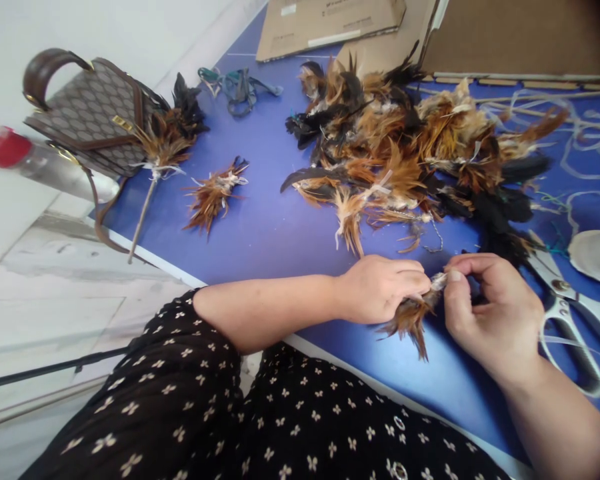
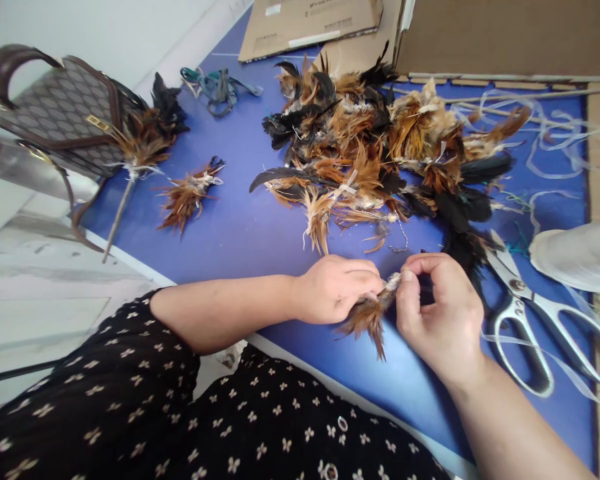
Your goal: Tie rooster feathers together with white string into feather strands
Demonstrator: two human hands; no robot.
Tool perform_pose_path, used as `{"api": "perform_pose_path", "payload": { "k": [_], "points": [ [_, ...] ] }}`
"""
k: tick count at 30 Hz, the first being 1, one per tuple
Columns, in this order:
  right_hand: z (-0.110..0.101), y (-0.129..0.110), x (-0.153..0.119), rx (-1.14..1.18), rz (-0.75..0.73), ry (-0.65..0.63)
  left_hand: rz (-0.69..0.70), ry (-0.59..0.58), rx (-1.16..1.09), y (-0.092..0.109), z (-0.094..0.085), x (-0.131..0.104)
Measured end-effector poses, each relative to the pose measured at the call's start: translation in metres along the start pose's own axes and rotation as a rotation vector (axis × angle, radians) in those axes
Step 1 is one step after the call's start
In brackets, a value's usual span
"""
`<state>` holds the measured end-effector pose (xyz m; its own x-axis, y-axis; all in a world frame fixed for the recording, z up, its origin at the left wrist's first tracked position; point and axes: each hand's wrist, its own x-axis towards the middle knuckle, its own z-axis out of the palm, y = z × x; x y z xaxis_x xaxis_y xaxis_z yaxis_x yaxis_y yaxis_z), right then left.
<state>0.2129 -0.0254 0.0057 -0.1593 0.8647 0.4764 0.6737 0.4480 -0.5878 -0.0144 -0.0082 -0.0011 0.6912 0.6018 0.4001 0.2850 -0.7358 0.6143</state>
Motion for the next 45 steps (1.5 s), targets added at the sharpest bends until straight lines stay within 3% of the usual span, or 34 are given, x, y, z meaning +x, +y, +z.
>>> {"api": "perform_pose_path", "payload": {
  "k": [4, 7, 11, 14, 23, 29, 36, 40, 45],
  "points": [
    [-0.001, 0.007, 0.001, 0.170, 0.123, -0.029, -0.063, 0.149, -0.157, 0.001, 0.004, 0.002],
    [-0.007, 0.005, 0.006, 0.337, 0.195, -0.020, -0.233, 0.308, -0.431, 0.004, 0.005, 0.005],
    [-0.010, -0.005, 0.009, 0.403, 0.159, -0.042, -0.584, 0.287, -0.978, 0.007, 0.006, 0.011],
    [-0.009, -0.007, 0.007, 0.374, 0.098, -0.099, -0.741, 0.226, -1.237, 0.011, 0.006, 0.013],
    [-0.007, -0.003, 0.008, 0.185, -0.071, -0.090, -0.839, 0.069, -1.421, 0.019, -0.004, 0.015],
    [-0.006, -0.001, 0.008, -0.011, -0.170, -0.053, -0.815, 0.188, -1.351, 0.018, 0.000, 0.017],
    [-0.008, 0.004, 0.002, -0.250, -0.192, -0.033, -0.799, 0.216, -1.277, 0.018, 0.004, 0.019],
    [-0.009, 0.002, 0.006, -0.227, -0.212, -0.047, -0.765, 0.216, -1.253, 0.015, 0.007, 0.017],
    [-0.010, -0.003, 0.011, -0.023, -0.202, -0.048, -0.785, 0.239, -1.293, 0.013, 0.008, 0.014]
  ]
}}
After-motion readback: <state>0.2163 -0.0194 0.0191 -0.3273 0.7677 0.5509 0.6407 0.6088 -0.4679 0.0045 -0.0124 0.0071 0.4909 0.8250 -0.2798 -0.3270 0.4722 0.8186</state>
